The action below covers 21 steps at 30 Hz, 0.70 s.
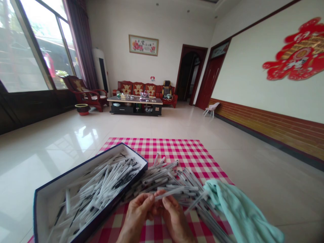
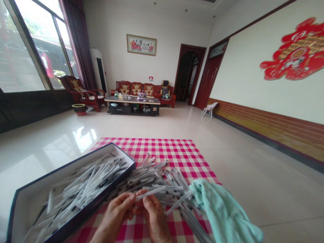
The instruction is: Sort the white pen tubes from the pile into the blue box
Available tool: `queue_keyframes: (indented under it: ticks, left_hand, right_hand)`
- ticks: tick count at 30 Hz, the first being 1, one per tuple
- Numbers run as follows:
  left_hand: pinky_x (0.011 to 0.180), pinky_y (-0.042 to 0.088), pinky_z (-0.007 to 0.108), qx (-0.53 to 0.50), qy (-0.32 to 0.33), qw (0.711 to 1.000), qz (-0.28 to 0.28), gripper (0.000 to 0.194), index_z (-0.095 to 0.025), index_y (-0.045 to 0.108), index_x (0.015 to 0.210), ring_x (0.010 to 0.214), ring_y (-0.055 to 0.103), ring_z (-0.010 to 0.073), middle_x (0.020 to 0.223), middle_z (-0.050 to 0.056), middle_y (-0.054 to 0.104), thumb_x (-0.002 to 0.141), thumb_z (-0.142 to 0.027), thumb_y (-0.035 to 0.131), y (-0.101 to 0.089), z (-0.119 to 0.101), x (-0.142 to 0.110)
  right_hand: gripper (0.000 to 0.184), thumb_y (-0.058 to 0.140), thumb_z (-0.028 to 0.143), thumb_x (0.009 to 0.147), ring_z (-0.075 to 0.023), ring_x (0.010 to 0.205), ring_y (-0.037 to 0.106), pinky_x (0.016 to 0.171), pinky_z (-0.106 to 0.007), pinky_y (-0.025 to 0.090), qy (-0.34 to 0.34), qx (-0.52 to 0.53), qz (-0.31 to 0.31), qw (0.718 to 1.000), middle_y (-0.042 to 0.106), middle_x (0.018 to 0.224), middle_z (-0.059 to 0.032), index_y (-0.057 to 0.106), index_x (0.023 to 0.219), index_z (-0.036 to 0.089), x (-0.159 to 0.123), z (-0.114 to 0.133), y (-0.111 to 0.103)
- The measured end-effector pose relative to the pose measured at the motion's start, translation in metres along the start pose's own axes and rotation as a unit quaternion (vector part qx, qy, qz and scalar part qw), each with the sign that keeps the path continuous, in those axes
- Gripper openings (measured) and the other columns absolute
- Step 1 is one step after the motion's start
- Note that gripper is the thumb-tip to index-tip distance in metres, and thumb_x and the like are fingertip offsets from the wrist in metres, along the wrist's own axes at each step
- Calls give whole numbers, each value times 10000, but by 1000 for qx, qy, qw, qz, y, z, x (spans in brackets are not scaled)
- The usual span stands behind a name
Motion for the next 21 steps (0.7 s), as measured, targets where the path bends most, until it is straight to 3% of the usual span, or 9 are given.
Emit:
queue_keyframes:
  ticks: [3,7,10,12,14,16,18,21]
  left_hand:
    - [459,417,188,221,127,966,32,309,-144,683,827,489,555,106,604,14,652,792,-443,614,0,-1,-2]
    - [600,482,206,449,319,835,9,226,-208,666,961,667,640,148,769,44,672,889,-324,486,1,-1,-8]
    - [523,475,188,538,363,760,-23,257,-209,654,945,597,646,145,723,56,659,918,-266,404,1,10,-11]
    - [507,477,195,568,359,740,-24,264,-206,645,1008,599,657,160,729,75,671,913,-253,403,2,23,-11]
    - [564,500,225,562,354,747,-34,294,-201,624,1099,677,676,193,800,112,693,910,-258,406,5,36,-12]
    - [619,505,263,525,340,778,-52,315,-203,624,1113,737,677,221,855,138,699,910,-292,400,10,46,-12]
    - [584,480,264,466,301,831,-48,331,-204,663,1002,665,659,211,776,121,694,912,-366,388,15,50,-12]
    - [426,354,213,331,165,928,40,484,-174,650,740,443,516,129,522,30,571,890,-535,365,21,48,-10]
  right_hand:
    - [207,616,362,824,-215,739,638,701,-358,493,-23,-52,-70,996,710,812,-49,684,934,200,3,-4,-10]
    - [217,694,356,758,-224,875,632,802,-335,474,-59,-68,-124,988,723,893,-45,709,910,202,6,-7,-18]
    - [265,661,402,773,-234,885,643,811,-358,475,-52,13,-128,990,733,906,-67,703,932,194,7,-9,-14]
    - [285,631,428,789,-228,824,660,766,-358,489,-31,81,-128,988,736,846,-63,692,944,196,7,-10,-10]
    - [252,624,420,796,-196,722,660,715,-335,496,-15,145,-126,981,706,725,-16,682,926,211,7,-11,-6]
    - [195,630,398,796,-154,631,634,708,-315,499,-11,198,-127,972,626,604,43,672,876,225,7,-11,-2]
    - [150,643,372,791,-109,512,570,722,-309,503,-7,222,-126,967,522,508,86,659,808,223,7,-9,1]
    - [161,658,355,784,-69,390,446,689,-309,507,1,218,-125,968,431,449,114,624,716,214,8,-3,4]
Point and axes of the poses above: each hand's wrist, its own x-axis towards the middle knuckle, its own y-axis out of the palm, z = x × y, the point moved 1 cm from there along x, towards the middle knuckle
